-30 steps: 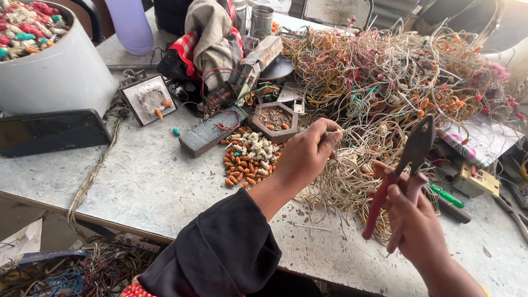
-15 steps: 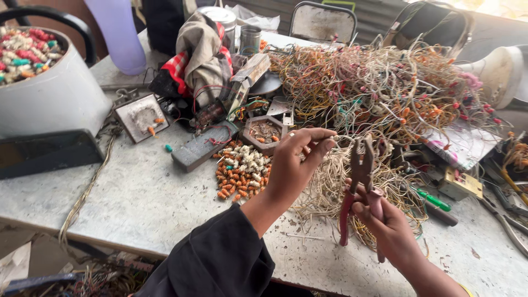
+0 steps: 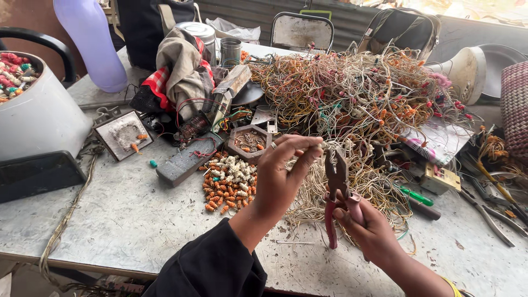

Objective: The person uses pliers to cut small beads or connectors from tangled multi-colored wires on a cluttered workbench. The person repeatedly picks up wire segments, cuts off the beads, and drops them onto the table.

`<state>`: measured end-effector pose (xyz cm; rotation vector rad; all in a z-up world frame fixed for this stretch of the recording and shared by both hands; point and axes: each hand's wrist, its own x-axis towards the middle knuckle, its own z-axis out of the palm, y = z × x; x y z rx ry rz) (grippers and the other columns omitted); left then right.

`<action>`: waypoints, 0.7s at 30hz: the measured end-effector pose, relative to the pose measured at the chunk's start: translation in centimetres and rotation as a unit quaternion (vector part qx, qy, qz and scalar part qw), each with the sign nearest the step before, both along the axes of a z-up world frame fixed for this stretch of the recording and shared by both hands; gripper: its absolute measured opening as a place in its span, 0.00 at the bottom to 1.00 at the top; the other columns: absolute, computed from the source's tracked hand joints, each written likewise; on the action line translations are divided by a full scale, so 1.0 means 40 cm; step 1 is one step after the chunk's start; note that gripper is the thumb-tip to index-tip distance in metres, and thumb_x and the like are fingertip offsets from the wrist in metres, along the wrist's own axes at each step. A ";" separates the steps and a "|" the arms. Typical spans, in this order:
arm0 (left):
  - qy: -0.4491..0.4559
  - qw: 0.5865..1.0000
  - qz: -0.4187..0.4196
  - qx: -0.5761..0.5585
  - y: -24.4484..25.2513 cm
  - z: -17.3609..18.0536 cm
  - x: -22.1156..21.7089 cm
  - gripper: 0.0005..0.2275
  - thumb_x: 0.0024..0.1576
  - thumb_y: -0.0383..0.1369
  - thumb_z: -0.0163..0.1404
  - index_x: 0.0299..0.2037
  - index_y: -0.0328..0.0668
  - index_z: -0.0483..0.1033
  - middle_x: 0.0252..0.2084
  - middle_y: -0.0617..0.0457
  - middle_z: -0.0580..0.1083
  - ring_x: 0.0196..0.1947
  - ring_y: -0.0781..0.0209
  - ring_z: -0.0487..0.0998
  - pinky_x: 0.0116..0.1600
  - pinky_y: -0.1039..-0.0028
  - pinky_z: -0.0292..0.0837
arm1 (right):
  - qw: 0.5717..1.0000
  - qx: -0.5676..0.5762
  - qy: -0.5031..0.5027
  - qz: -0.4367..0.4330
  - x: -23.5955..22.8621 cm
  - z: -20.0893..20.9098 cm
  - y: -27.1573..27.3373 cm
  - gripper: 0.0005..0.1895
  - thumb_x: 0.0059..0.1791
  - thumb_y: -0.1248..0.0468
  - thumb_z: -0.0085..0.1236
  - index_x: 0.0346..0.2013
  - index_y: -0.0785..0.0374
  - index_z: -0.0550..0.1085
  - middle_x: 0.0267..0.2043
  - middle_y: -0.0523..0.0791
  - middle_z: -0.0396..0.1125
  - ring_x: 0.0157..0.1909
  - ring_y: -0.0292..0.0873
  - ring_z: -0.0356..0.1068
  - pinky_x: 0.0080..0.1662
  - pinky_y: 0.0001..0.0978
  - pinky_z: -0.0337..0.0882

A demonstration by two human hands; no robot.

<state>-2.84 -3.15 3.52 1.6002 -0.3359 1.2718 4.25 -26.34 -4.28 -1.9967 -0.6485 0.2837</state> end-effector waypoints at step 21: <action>-0.009 0.999 -0.030 0.020 -0.022 0.009 -0.022 0.05 0.62 0.25 0.58 0.45 0.38 0.78 0.44 0.52 0.78 0.43 0.64 0.83 0.47 0.77 0.83 | 0.986 -0.063 -0.152 0.006 -0.051 0.067 0.002 0.15 0.50 0.52 0.57 0.42 0.60 0.77 0.37 0.43 0.67 0.36 0.40 0.69 0.41 0.36 0.69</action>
